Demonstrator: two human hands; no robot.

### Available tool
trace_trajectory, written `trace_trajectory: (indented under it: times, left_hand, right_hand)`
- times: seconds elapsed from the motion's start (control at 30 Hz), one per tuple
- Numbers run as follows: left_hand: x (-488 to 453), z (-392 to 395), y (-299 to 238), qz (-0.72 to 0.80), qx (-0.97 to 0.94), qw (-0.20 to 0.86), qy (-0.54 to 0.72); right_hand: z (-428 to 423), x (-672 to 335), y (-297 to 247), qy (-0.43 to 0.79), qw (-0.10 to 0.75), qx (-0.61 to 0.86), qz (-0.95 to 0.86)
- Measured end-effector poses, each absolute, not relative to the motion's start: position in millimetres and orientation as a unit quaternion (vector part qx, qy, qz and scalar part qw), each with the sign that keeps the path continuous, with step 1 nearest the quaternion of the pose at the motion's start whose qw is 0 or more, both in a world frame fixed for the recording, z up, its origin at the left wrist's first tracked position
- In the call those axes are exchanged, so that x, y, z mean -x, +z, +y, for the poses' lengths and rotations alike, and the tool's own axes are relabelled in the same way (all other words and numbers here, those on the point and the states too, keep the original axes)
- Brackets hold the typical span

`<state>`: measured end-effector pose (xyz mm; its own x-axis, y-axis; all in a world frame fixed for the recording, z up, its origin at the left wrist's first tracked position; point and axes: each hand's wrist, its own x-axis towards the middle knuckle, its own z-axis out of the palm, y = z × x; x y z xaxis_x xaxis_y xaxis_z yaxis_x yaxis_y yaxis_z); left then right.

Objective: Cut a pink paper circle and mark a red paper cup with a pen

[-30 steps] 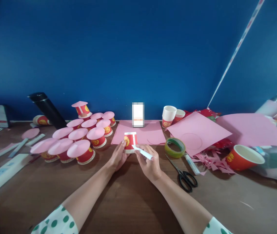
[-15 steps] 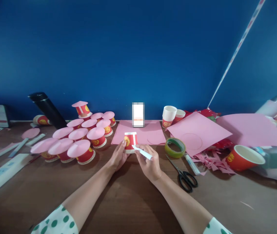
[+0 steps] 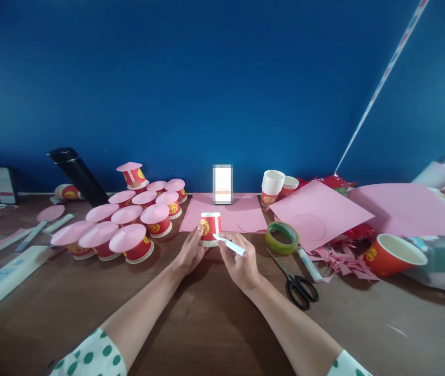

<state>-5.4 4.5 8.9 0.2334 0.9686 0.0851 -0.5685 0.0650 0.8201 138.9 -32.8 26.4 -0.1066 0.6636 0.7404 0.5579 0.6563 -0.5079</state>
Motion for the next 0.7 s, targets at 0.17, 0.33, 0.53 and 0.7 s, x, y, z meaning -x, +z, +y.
trace_trajectory:
  times: [0.17, 0.33, 0.53, 0.7]
  left_hand:
    - [5.2, 4.5, 10.3, 0.266, -0.385, 0.683, 0.561]
    - [5.1, 4.9, 10.1, 0.268, -0.385, 0.682, 0.562]
    - [5.3, 5.1, 9.5, 0.269, -0.388, 0.681, 0.56]
    - [5.0, 4.8, 10.9, 0.271, -0.388, 0.677, 0.563]
  right_hand:
    - [-33.1, -138.2, 26.8, 0.045, 0.527, 0.411, -0.743]
    - [-33.3, -137.8, 27.4, 0.047, 0.527, 0.407, -0.745]
    - [-34.1, -137.7, 28.7, 0.057, 0.52, 0.411, -0.747]
    - [-34.1, -138.0, 27.5, 0.059, 0.517, 0.413, -0.748]
